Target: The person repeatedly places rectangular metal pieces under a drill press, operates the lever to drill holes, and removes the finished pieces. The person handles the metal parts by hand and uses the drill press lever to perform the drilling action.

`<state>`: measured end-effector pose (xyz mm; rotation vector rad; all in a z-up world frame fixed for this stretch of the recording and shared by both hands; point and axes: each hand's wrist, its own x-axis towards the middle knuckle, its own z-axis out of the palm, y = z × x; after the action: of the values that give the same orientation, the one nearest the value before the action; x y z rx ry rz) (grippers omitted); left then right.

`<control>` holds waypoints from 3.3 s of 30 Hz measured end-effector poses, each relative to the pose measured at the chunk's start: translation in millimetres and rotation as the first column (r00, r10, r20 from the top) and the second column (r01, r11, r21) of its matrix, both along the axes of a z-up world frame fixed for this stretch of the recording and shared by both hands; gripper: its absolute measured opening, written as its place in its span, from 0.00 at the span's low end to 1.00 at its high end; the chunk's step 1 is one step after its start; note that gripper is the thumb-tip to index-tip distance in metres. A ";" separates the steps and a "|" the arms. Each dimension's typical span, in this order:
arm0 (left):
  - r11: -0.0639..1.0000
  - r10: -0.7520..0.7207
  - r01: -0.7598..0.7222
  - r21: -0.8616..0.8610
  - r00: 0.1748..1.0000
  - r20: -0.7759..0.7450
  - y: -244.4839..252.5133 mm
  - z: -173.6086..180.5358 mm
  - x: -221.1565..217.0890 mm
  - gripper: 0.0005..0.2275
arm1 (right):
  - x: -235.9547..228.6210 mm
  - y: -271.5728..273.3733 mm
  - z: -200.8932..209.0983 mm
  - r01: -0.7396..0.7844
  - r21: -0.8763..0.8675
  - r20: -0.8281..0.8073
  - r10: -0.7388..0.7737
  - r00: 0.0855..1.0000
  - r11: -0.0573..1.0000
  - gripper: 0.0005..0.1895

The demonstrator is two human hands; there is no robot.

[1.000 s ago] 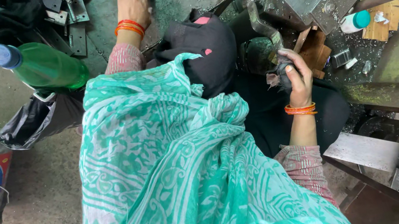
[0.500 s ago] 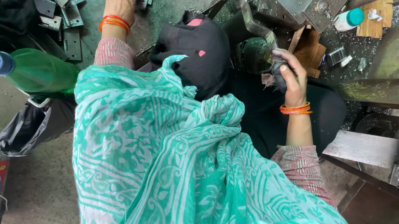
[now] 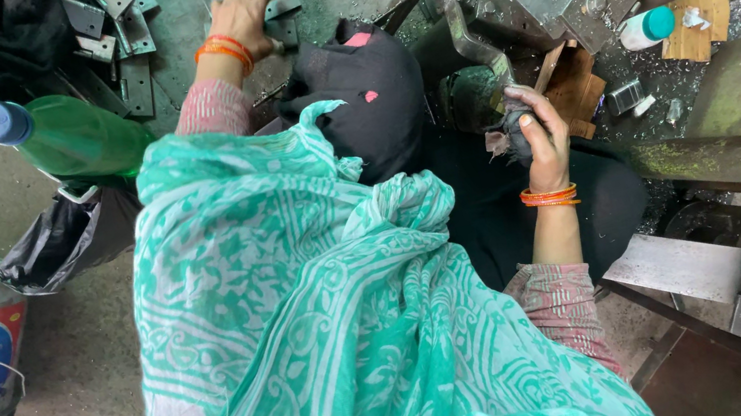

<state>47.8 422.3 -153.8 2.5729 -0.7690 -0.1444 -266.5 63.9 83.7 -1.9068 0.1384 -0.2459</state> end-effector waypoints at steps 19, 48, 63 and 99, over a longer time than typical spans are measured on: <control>0.795 0.277 -0.347 -0.498 0.938 -0.211 -28.3 69.8 -33.0 0.31 | -6.3 -12.5 5.4 0.033 -0.124 0.053 -0.027 0.998 0.992 0.18; 0.835 -0.535 0.491 0.248 0.831 0.155 -358.6 191.9 -51.2 0.28 | 28.7 4.7 33.4 -0.137 -0.679 -0.529 -0.351 0.773 0.722 0.46; 0.894 -0.442 0.357 0.271 0.803 0.399 -349.8 163.8 -65.1 0.30 | -29.7 38.8 -95.0 0.119 -0.622 -0.380 -0.431 0.818 0.774 0.40; 0.956 -0.291 0.272 0.109 0.830 0.476 -370.3 160.2 -67.0 0.13 | -12.0 22.1 -87.0 0.098 -0.660 -0.273 -0.359 0.893 0.745 0.29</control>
<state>-19.2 52.0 6.3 2.5367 -1.3425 0.4289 -278.5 85.9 -3.3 -2.6100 0.6387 -0.0782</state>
